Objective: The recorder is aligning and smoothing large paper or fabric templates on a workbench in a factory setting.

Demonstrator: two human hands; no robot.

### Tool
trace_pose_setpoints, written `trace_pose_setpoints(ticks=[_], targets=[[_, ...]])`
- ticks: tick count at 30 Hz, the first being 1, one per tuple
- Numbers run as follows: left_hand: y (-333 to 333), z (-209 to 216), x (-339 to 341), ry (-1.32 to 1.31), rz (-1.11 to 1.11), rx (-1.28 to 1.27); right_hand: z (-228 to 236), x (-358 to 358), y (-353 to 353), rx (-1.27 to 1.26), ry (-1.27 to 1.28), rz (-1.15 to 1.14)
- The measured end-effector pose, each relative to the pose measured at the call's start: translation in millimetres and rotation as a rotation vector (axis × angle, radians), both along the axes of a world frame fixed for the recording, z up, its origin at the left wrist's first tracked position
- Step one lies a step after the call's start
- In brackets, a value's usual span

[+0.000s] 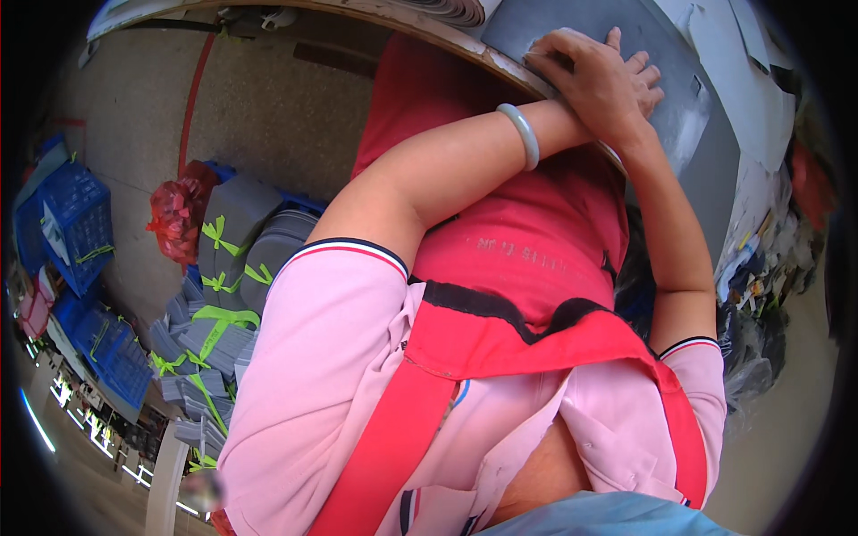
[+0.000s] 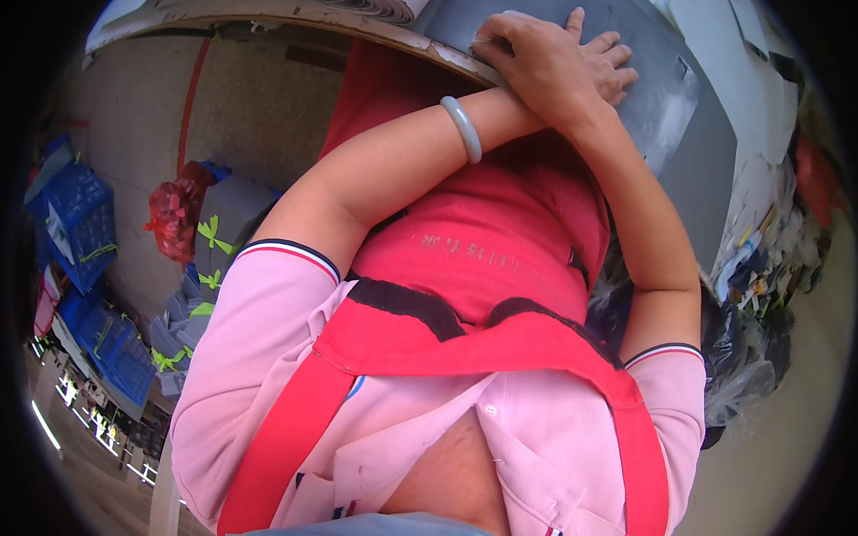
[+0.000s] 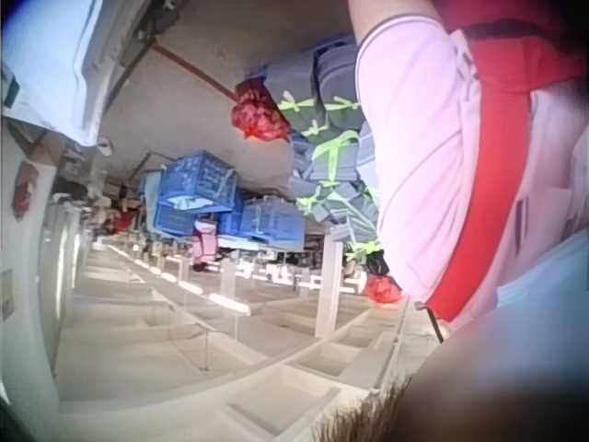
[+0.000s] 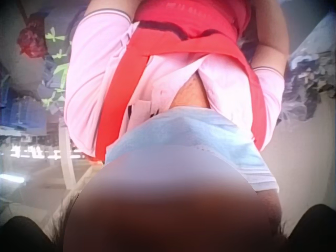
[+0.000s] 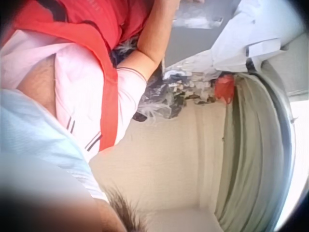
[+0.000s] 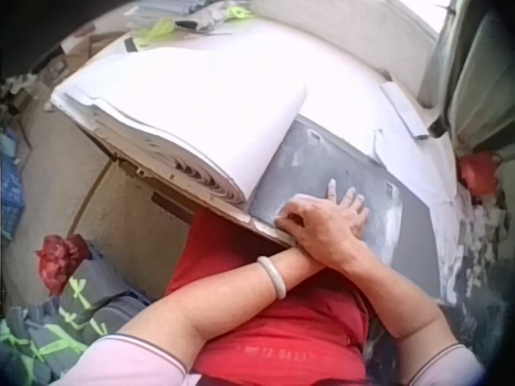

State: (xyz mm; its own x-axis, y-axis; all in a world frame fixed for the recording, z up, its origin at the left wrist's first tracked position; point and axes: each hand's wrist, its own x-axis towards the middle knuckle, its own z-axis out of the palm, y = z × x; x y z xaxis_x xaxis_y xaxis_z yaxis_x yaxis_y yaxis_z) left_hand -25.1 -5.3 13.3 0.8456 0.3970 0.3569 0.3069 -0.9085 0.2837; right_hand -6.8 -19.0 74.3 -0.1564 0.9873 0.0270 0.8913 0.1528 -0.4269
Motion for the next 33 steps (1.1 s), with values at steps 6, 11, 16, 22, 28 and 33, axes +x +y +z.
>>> trace_pose_setpoints(ticks=[6, 11, 16, 22, 28, 33], targets=[[-3, -19, 5, -0.095, 0.013, -0.004, -2, 7, 0, 0.012, -0.209, 0.013], [1, -9, -4, -0.315, 0.023, -0.174, 30, 64, -34, 0.054, 0.354, -0.31], [-1, -3, 6, -0.195, -0.044, -0.139, -19, 195, -113, 0.166, 0.121, -0.957], [1, -8, -3, -0.243, 0.013, -0.073, -16, 221, -118, 0.078, 0.251, -1.092], [1, 7, -11, -0.433, -0.077, -0.114, -12, 218, -132, -0.062, 0.87, -0.802], [-70, 37, -57, -0.382, -0.506, -0.366, 48, 173, -148, 0.328, 0.748, -0.58]])
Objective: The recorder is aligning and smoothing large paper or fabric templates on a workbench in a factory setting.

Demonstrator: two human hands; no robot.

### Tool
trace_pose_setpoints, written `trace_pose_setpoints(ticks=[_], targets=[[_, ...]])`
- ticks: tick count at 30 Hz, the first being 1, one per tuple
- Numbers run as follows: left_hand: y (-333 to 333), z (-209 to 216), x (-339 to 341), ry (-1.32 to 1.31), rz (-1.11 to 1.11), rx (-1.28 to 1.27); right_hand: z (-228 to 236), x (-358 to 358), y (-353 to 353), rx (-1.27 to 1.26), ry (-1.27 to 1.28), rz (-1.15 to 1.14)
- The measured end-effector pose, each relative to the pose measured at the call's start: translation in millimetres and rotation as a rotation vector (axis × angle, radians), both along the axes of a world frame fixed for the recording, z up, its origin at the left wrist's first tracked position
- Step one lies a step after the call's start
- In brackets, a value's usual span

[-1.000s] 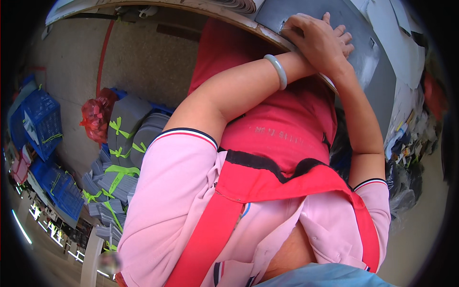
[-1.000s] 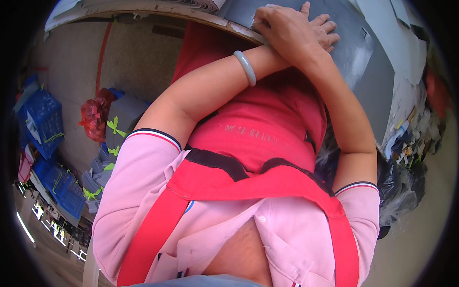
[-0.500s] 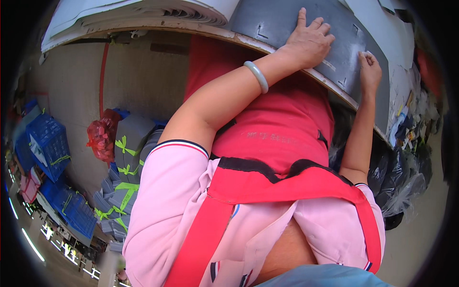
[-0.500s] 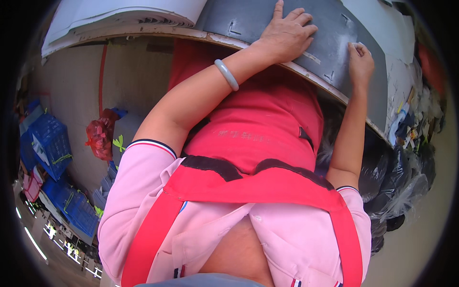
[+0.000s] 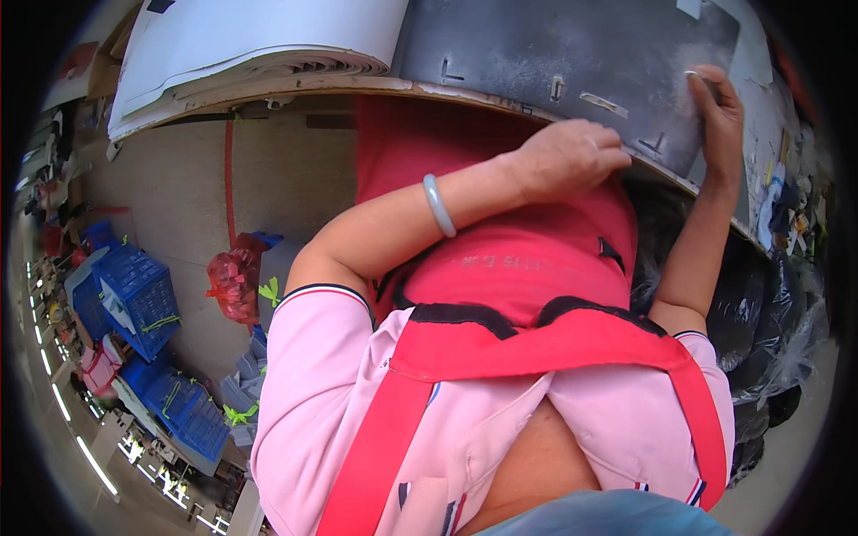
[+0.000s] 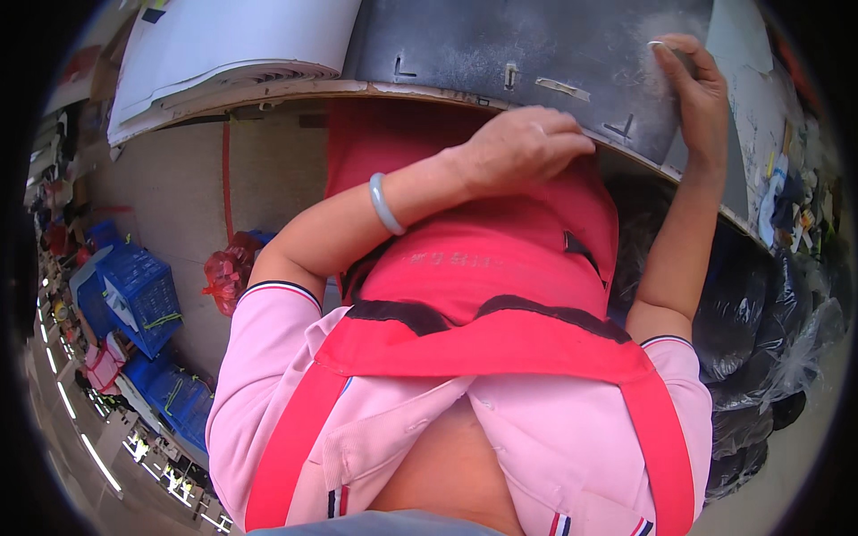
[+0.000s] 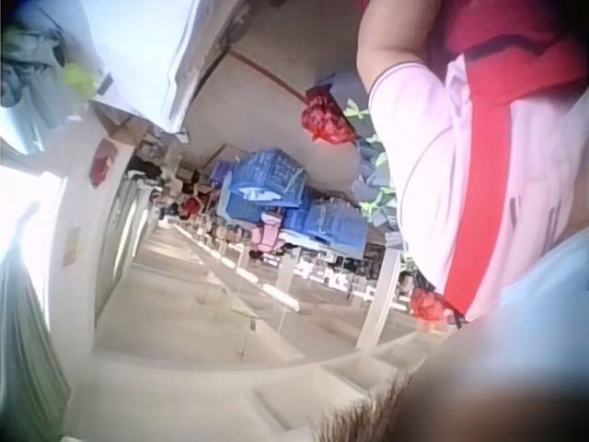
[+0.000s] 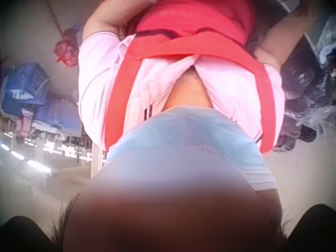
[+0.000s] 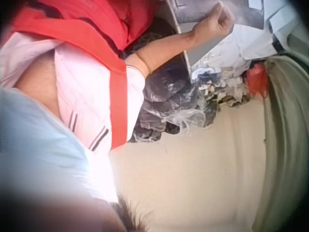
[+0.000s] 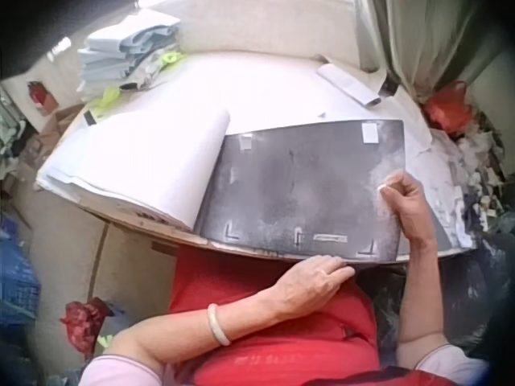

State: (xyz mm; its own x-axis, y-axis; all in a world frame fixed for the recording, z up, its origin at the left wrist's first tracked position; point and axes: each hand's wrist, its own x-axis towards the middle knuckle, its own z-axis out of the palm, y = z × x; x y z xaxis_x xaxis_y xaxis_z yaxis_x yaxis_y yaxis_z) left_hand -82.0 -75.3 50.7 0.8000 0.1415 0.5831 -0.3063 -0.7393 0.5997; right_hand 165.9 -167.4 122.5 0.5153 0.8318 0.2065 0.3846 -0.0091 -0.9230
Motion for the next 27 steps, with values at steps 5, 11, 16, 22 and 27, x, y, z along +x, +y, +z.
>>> trace_pose_setpoints(ticks=[5, 11, 16, 22, 27], targets=[[-2, -8, -2, -0.002, 0.051, 0.016, 50, 4, -21, 0.245, -0.123, 0.068], [41, -6, -8, 0.167, 0.402, 0.238, 38, 43, -23, 0.371, -0.018, -0.024], [62, 3, -2, 0.476, 0.177, 0.256, 37, 31, -13, 0.444, 0.17, -0.045], [70, 2, -3, 0.457, 0.143, 0.358, 33, 31, -19, 0.389, 0.255, -0.051], [73, 6, -10, 0.443, 0.105, 0.26, 20, 39, -17, 0.444, 0.317, -0.05]])
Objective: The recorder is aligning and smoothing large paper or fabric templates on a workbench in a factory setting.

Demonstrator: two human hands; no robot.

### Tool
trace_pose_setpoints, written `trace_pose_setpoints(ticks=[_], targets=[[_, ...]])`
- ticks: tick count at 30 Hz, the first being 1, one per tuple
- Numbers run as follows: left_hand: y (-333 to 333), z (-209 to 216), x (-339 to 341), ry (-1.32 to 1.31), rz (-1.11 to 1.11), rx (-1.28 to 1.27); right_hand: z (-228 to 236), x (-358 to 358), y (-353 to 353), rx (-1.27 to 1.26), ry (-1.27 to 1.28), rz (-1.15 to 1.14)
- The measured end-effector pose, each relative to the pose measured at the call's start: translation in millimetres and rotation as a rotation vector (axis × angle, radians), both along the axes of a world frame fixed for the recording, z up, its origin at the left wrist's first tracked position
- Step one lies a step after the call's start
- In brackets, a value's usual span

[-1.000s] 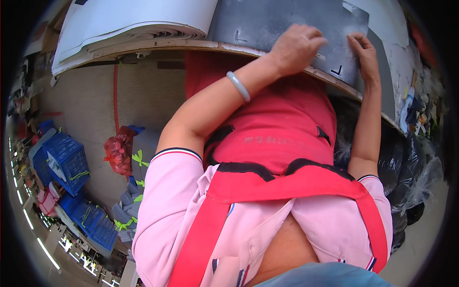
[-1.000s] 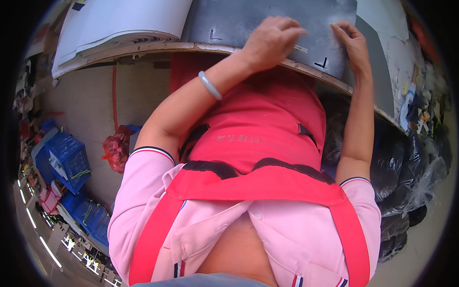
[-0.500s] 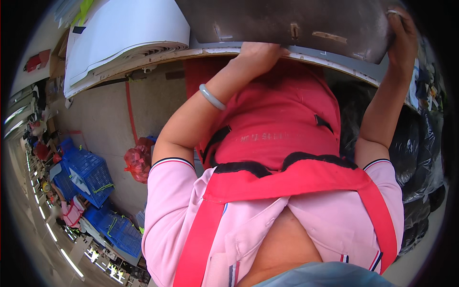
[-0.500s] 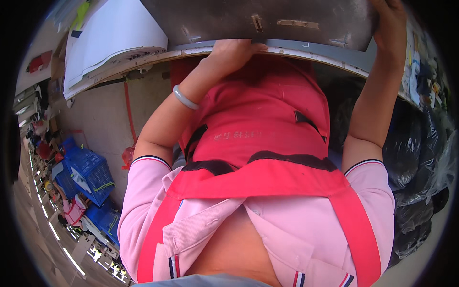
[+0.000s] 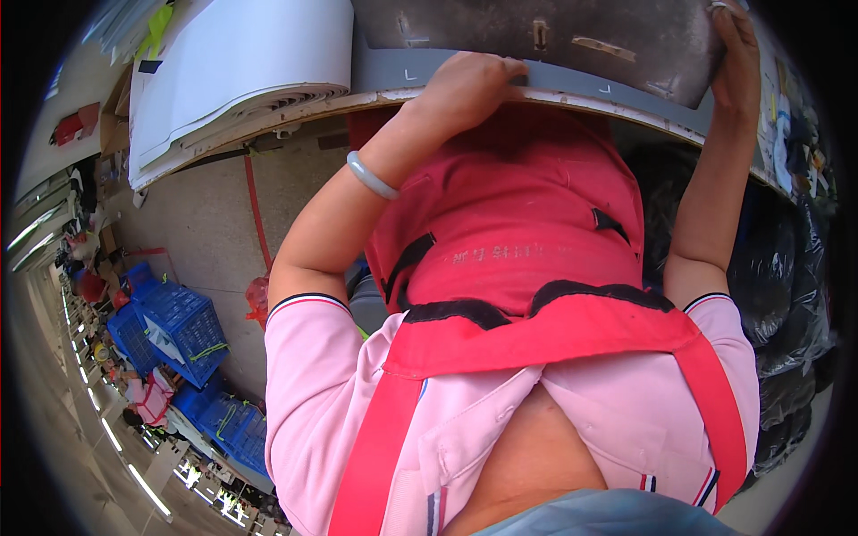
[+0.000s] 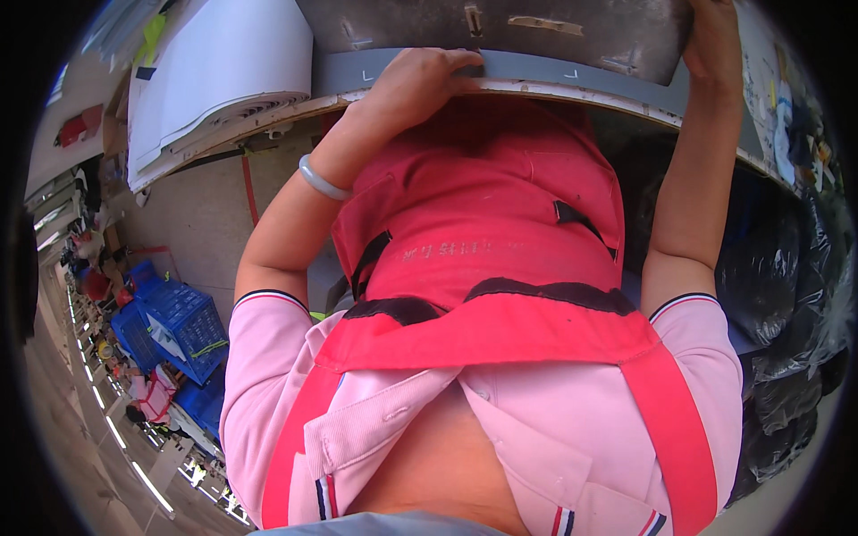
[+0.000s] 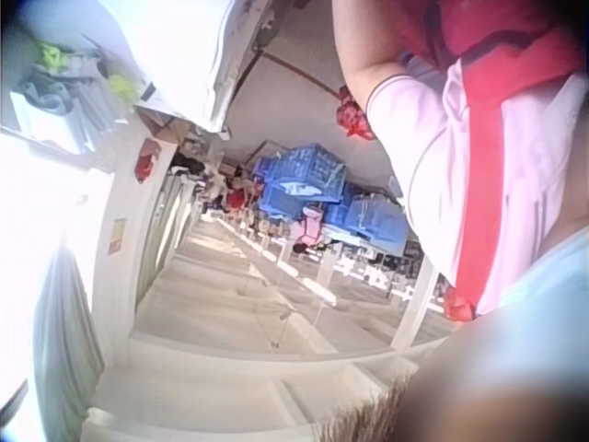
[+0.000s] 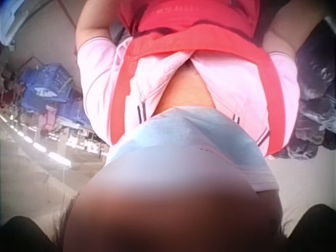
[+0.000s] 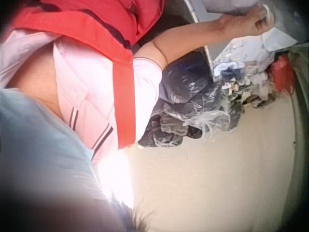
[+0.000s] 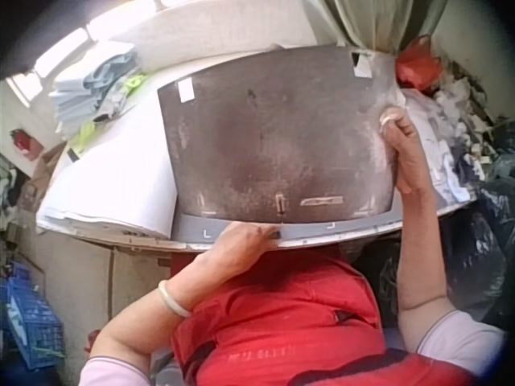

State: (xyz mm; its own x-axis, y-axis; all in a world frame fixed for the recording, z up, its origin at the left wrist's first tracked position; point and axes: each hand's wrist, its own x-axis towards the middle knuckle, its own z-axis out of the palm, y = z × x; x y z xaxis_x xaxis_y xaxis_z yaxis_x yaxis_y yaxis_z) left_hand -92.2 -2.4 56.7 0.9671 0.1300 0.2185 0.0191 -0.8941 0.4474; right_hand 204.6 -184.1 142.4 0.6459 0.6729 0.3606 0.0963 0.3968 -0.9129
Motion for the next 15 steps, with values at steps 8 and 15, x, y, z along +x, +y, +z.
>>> trace_pose_setpoints(ticks=[8, 15], targets=[[18, 6, 1, 0.033, -0.069, -0.114, -9, -1, 9, 0.011, 0.13, -0.021], [22, -8, 0, -0.065, -0.032, -0.078, -15, -3, 14, 0.021, 0.145, 0.051]])
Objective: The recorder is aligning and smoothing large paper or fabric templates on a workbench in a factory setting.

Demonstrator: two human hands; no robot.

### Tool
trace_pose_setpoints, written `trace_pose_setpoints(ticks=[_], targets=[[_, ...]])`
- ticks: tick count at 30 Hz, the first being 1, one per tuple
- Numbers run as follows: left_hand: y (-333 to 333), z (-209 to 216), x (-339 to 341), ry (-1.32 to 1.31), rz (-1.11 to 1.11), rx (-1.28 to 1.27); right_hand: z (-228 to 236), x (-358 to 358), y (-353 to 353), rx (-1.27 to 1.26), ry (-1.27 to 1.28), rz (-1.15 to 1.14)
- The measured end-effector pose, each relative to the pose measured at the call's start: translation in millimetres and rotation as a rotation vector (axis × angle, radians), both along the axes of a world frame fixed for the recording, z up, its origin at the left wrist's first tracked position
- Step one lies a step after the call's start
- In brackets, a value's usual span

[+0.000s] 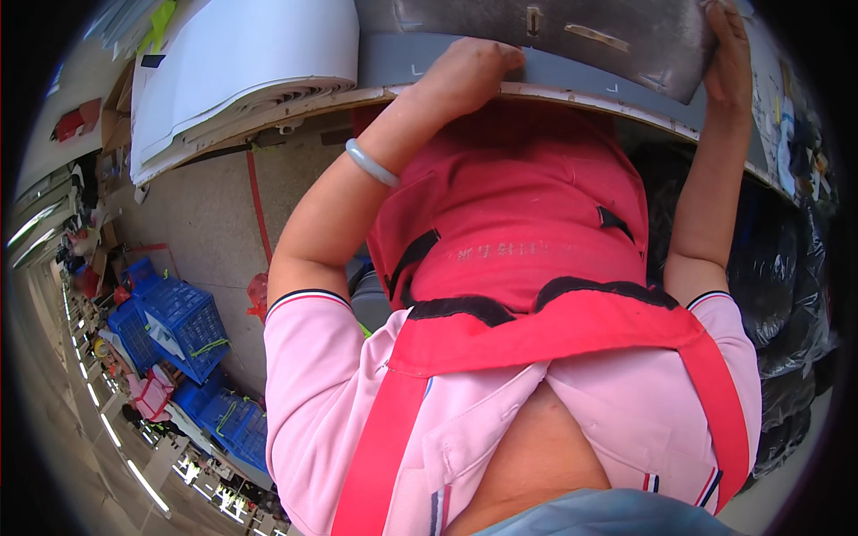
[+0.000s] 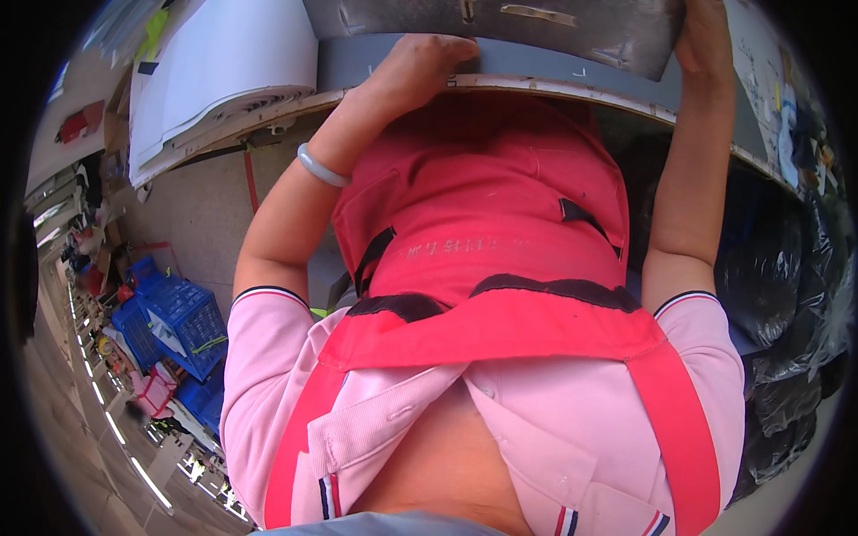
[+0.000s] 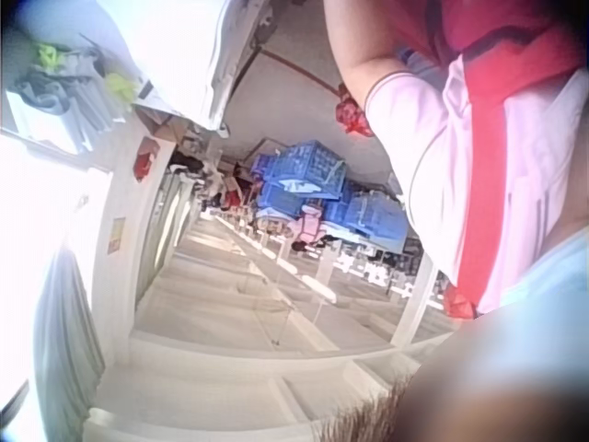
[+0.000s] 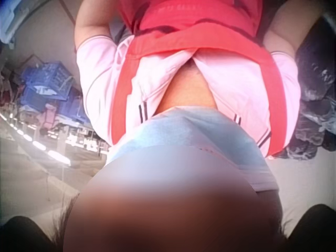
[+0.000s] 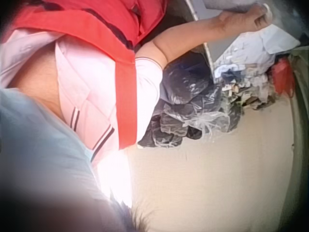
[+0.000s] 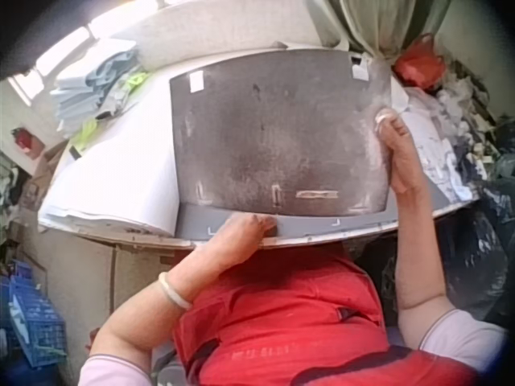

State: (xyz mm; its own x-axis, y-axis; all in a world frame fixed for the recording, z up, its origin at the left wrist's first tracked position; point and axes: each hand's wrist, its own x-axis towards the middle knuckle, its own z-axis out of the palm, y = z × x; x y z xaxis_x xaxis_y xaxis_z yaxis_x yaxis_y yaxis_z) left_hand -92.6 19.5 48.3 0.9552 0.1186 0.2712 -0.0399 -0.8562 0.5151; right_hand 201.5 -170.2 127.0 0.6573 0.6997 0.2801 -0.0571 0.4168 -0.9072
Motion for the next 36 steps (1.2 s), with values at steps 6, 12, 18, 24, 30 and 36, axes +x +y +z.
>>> trace_pose_setpoints(ticks=[6, 12, 18, 24, 30, 36], targets=[[-5, 21, -10, 0.177, 0.046, -0.059, -3, -4, -3, -0.003, 0.032, 0.007], [2, 14, -10, 0.053, 0.014, -0.04, -6, -5, 2, -0.004, 0.056, -0.033], [-6, 16, -21, 0.074, 0.049, 0.101, -3, -12, 3, -0.022, 0.038, -0.02], [1, 17, -27, 0.09, 0.136, 0.232, -22, 3, -3, 0.334, 0.639, 0.346], [-81, 21, 95, 0.191, -0.162, 0.143, 4, -8, -13, 0.054, 0.16, -0.106], [-127, 2, 190, -0.83, 0.012, 0.136, 4, -31, -1, 0.141, 0.321, -0.164]])
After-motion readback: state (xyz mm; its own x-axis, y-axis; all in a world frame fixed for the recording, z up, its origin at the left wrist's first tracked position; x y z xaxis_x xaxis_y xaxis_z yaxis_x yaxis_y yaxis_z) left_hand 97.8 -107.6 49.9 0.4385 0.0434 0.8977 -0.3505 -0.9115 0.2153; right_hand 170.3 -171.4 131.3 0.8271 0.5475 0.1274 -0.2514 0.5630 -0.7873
